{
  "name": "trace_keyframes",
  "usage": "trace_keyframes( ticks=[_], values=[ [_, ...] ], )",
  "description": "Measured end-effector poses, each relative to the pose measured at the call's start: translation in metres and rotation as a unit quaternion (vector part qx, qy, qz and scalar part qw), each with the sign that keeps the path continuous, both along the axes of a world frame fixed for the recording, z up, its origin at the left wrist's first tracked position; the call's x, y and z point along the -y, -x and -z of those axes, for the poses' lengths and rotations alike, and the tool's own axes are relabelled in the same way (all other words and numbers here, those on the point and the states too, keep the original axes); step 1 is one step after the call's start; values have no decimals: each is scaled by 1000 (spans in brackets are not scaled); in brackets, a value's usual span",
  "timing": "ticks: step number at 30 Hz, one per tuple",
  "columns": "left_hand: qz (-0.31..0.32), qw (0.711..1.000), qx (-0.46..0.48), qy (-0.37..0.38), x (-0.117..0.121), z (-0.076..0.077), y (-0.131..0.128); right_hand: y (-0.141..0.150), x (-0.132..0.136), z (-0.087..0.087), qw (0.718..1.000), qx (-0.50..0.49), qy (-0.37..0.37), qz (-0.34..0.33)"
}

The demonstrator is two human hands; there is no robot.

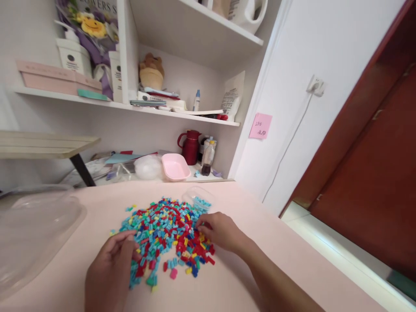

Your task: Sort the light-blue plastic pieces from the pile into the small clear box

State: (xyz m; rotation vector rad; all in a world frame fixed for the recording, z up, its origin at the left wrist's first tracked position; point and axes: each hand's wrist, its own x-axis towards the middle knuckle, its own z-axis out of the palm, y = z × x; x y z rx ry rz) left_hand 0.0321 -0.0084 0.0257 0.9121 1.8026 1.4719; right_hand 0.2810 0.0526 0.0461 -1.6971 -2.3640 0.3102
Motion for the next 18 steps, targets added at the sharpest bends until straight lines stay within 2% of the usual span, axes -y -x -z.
trace_keyframes(
  ticks=[4, 7, 10, 14, 18],
  values=[
    [2, 999, 9, -38, 3, 0, -4, 14, 14, -3, 990, -84, -66, -93],
    [9, 998, 26, -64, 3, 1, -5, 30, 28, 0, 965, -141, -94, -200],
    [13, 996, 36, -77, 3, 3, -5, 46, 39, 7, 946, -140, -111, -270],
    [22, 996, 43, -76, 2, 7, -5, 52, 40, 15, 953, -97, -95, -272],
    [28, 996, 49, -74, 2, 9, -6, 44, 35, 12, 958, -72, -54, -271]
  ],
)
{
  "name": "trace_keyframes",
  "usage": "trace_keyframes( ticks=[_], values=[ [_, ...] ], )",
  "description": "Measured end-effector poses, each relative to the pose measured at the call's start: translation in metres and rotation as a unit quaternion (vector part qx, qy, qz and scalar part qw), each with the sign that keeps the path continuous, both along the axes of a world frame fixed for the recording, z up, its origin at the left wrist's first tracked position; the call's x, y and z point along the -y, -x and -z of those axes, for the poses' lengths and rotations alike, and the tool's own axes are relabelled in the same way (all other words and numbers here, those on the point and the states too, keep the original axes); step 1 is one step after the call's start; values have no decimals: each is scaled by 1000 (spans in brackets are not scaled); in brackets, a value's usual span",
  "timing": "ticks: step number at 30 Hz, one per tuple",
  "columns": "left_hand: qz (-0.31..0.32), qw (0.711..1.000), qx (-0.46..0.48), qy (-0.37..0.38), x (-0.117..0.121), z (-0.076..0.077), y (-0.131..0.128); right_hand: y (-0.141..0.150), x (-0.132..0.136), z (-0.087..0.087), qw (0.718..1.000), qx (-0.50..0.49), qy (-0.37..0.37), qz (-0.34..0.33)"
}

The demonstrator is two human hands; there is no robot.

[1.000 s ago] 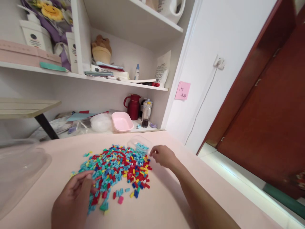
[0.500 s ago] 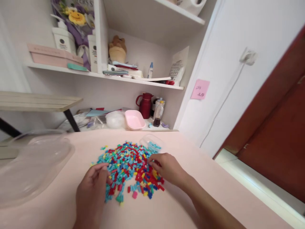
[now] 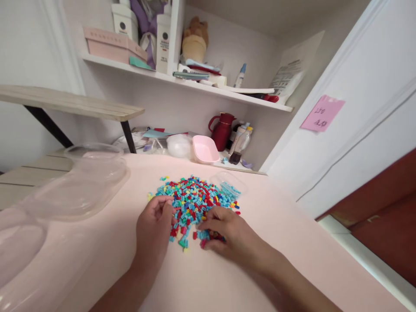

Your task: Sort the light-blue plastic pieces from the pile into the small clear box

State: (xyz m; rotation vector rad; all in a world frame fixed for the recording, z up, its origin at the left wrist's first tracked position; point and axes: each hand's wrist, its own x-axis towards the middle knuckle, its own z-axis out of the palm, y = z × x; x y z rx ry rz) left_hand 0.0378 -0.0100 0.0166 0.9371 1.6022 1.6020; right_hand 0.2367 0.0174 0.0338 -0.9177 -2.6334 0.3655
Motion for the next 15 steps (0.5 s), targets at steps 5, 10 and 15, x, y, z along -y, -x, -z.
trace_keyframes(
  ticks=[5, 10, 15],
  values=[
    [12, 1000, -8, -6, -1, 2, -1, -8, -1, -6, 999, 31, 26, 19],
    [24, 1000, -7, -9, -1, 5, -1, -5, -2, -4, 999, 24, 37, 31],
    [33, 999, -7, 3, -2, 6, -2, 1, -1, -2, 999, 19, 3, 34]
  ],
)
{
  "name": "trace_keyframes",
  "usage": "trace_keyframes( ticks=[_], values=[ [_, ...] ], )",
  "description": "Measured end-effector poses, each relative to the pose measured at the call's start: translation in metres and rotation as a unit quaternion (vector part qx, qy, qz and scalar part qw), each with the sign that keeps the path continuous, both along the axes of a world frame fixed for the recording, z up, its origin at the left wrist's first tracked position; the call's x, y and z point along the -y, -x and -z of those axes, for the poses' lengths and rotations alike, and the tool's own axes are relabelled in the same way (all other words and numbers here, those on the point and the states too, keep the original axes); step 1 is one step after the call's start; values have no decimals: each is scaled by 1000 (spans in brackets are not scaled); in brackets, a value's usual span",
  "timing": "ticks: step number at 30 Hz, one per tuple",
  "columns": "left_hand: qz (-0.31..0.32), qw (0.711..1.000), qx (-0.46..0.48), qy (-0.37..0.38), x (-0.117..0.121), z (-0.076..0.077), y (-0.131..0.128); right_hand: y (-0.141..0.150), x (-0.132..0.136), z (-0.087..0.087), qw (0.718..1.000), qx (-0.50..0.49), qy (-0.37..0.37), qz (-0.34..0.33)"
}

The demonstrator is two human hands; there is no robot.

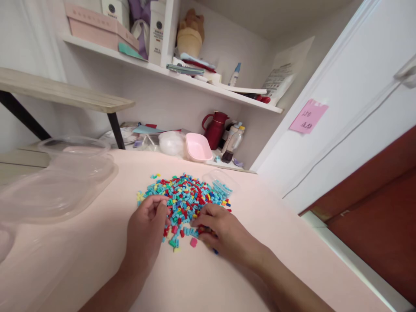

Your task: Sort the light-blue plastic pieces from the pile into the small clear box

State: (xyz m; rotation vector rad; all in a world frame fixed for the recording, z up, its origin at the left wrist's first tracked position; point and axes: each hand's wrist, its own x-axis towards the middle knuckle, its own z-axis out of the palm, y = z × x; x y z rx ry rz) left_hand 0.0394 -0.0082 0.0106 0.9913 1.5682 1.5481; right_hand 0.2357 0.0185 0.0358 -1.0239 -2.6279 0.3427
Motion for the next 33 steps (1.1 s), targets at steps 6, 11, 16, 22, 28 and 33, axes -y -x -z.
trace_keyframes(
  ticks=[6, 11, 16, 22, 28, 33],
  values=[
    [4, 1000, 4, -1, -2, -1, 0, 1, -2, 8, 1000, -5, -12, -9],
    [4, 1000, -4, 6, 0, -7, -1, 4, -2, 12, 999, -4, -39, 6],
    [-1, 1000, -15, 21, 1, -9, -2, 5, -2, 10, 999, -1, -40, 32],
    [0, 999, -15, 30, 1, -9, -1, 2, -5, 16, 997, -33, -75, -13],
    [-5, 999, -24, 40, 3, -14, -2, 1, -6, 16, 995, -73, -65, -32],
    [-13, 999, -21, 33, 2, -16, -3, -2, -7, 3, 985, -168, 23, -41]
  ],
)
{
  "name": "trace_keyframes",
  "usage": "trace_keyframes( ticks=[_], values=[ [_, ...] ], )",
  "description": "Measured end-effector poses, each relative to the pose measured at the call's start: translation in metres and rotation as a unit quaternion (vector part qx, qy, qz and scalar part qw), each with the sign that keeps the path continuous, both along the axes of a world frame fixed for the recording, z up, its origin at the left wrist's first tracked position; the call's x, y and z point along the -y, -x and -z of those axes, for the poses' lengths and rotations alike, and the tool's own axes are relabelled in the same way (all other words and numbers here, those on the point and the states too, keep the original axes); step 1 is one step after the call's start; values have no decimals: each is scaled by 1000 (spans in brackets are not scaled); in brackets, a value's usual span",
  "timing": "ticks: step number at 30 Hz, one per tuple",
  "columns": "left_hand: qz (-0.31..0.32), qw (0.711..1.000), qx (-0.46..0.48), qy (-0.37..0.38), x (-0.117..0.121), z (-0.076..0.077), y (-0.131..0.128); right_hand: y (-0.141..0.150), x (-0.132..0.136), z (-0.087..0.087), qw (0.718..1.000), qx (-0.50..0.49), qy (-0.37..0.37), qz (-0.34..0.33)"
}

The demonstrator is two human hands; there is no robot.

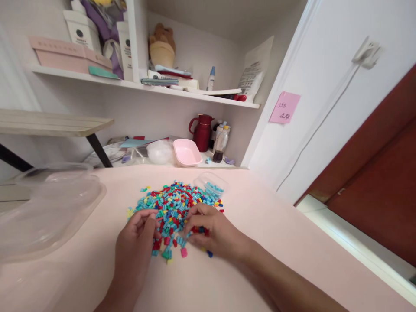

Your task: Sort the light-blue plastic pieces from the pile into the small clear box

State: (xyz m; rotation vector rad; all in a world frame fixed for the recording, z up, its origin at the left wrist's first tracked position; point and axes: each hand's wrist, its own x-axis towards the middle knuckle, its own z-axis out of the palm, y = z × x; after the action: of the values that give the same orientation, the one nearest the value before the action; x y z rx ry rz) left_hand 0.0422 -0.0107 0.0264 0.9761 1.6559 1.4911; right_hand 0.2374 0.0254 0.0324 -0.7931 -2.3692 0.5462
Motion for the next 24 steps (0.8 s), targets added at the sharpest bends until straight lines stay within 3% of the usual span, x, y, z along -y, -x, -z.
trace_keyframes(
  ticks=[6, 8, 12, 15, 18, 24],
  values=[
    [-4, 1000, -13, 10, 1, -3, 1, -14, -16, -8, 979, -141, 117, 94],
    [-9, 1000, -7, 9, 1, -2, 1, -23, -25, -8, 941, -236, 201, 139],
    [3, 1000, -6, 18, 0, -1, 2, -38, -37, -10, 829, -413, 336, 170],
    [7, 1000, -10, 26, 1, -1, 3, -38, -37, -12, 786, -460, 383, 156],
    [10, 999, -14, 28, 1, -3, 3, -35, -35, -14, 780, -469, 384, 153],
    [4, 1000, -5, 29, 0, -2, 2, -51, -45, -15, 778, -527, 241, 244]
  ],
)
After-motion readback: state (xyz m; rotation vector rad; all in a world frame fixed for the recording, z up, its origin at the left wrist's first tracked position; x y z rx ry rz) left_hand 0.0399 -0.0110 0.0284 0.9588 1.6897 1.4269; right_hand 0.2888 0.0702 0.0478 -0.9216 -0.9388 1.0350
